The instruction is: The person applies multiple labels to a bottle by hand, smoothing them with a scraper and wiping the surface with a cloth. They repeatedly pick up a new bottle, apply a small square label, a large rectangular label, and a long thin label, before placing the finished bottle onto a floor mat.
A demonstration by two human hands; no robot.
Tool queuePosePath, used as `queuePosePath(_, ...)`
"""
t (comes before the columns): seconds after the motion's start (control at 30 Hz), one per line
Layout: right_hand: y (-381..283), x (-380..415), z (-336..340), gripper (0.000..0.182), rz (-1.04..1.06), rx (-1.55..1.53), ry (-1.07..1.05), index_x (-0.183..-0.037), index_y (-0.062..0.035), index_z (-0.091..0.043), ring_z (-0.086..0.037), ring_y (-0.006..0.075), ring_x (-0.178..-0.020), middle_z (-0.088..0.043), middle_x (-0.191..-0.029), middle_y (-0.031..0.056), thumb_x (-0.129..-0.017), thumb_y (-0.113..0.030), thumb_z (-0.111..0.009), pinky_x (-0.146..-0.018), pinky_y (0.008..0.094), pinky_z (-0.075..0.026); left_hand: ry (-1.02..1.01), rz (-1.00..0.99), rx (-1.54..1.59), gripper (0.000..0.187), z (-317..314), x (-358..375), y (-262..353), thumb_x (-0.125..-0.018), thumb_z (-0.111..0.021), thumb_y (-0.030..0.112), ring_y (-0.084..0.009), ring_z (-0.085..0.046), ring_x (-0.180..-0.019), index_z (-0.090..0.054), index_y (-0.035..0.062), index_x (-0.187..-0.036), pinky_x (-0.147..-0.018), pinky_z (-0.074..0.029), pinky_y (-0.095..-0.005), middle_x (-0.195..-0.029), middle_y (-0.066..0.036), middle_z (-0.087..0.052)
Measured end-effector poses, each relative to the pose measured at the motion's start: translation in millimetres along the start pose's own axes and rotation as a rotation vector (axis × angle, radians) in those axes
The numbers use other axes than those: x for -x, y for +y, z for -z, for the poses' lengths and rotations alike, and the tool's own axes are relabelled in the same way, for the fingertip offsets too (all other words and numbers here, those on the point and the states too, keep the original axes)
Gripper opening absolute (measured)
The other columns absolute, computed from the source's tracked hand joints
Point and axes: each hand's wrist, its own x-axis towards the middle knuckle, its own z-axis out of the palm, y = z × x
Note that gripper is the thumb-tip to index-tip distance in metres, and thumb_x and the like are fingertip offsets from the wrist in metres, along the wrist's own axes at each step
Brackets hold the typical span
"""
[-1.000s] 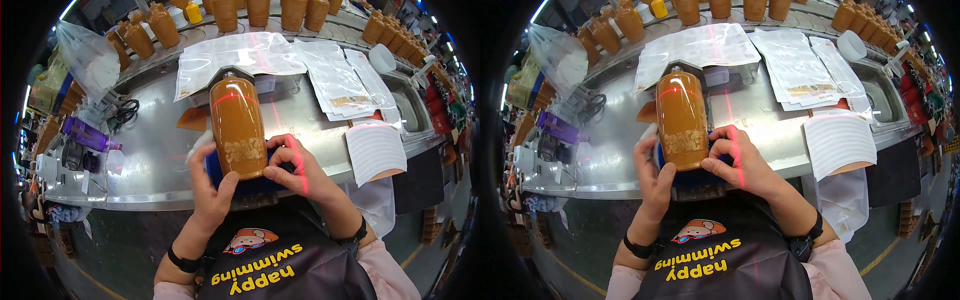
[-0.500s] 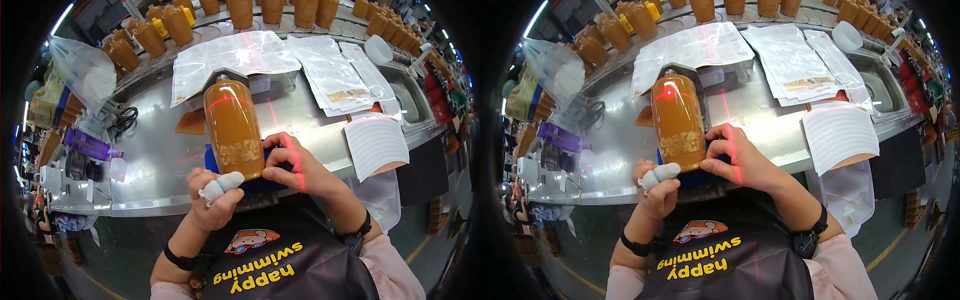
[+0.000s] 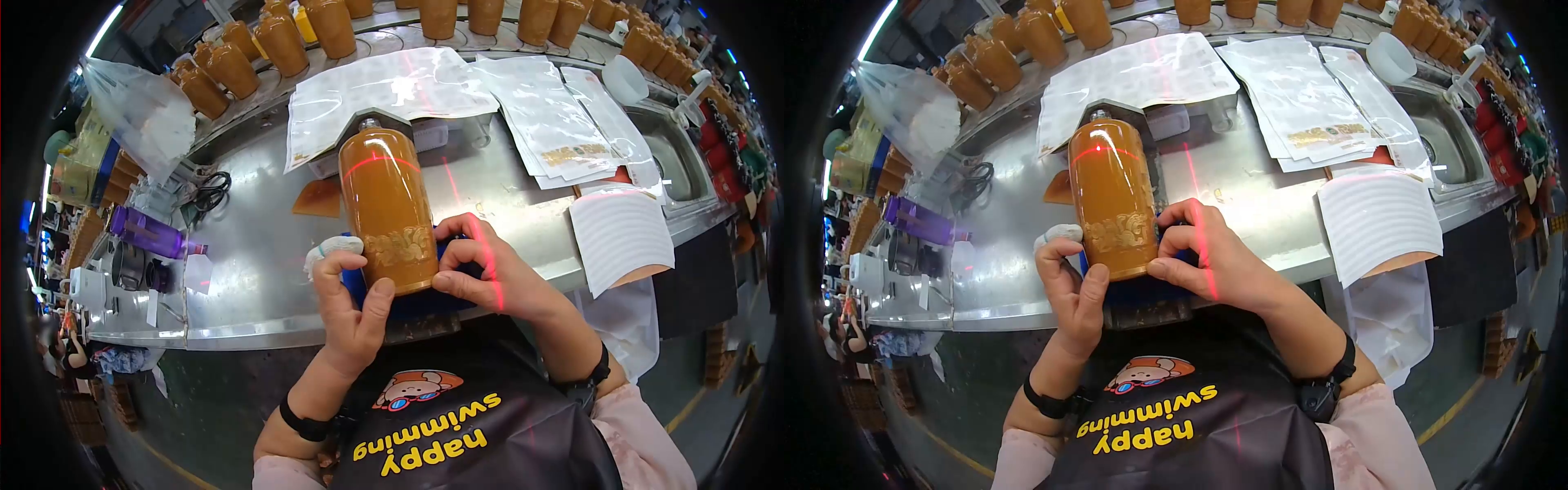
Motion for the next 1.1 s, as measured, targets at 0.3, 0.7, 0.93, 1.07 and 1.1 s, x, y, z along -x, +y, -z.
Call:
queuePosePath(0.3,1.8,-1.4,8.9,0.022,0.007,-0.013,-0.083,-0.086,-0.0059,-0.060,-0.044,0.0217,-0.111,-0.045,-0.119,0.0103,-0.090,-0.027,-0.067,-0.098,0.0369,-0.036,-0.254,-0.656,-0.466,0.026,21.5,-6.7,-1.6,-0.074,-0.070,0.007,-0.0251,-0.046,-0.094,-0.057,0.0205,-0.092,-0.077,-0.039,-0.0447,-0.102,-0.003,-0.061)
queuePosePath(0.7,-5.2,-0.3,24.7,0.022,-0.022,-0.044,-0.187,-0.084,-0.0070,-0.058,-0.042,0.0179,-0.106,-0.043,-0.116,0.0079,-0.089,-0.025,-0.069,-0.093,0.0312,-0.037,-0.445,-0.907,-0.654,0.022,15.2,-26.3,1.6,-0.065,-0.069,0.018,-0.0202,-0.041,-0.103,-0.064,0.0252,-0.085,-0.080,-0.037,-0.0368,-0.111,0.009,-0.059)
queuePosePath(0.93,-0.9,-0.5,26.2,0.020,-0.011,-0.092,-0.158,-0.082,-0.0069,-0.060,-0.044,0.0236,-0.113,-0.047,-0.114,0.0110,-0.086,-0.023,-0.071,-0.098,0.0351,-0.036,-0.373,-0.773,-0.523,0.024,18.5,-17.3,-7.3,-0.061,-0.072,0.015,-0.0205,-0.046,-0.093,-0.067,0.0221,-0.083,-0.070,-0.042,-0.0347,-0.110,0.005,-0.060)
queuePosePath(1.07,-2.0,1.5,29.0,0.020,-0.060,-0.136,-0.145,-0.082,-0.0064,-0.061,-0.045,0.0264,-0.115,-0.049,-0.113,0.0120,-0.085,-0.023,-0.072,-0.100,0.0364,-0.036,-0.358,-0.793,-0.541,0.023,17.9,-12.1,-8.2,-0.058,-0.071,0.013,-0.0226,-0.046,-0.093,-0.066,0.0180,-0.080,-0.071,-0.041,-0.0372,-0.108,-0.001,-0.062)
queuePosePath(1.1,-1.7,1.2,29.0,0.020,-0.067,-0.144,-0.148,-0.082,-0.0063,-0.061,-0.045,0.0264,-0.115,-0.049,-0.113,0.0119,-0.085,-0.023,-0.072,-0.100,0.0363,-0.036,-0.368,-0.818,-0.563,0.023,17.1,-17.3,-3.0,-0.059,-0.071,0.014,-0.0216,-0.046,-0.092,-0.066,0.0195,-0.081,-0.070,-0.042,-0.0360,-0.109,0.001,-0.061)
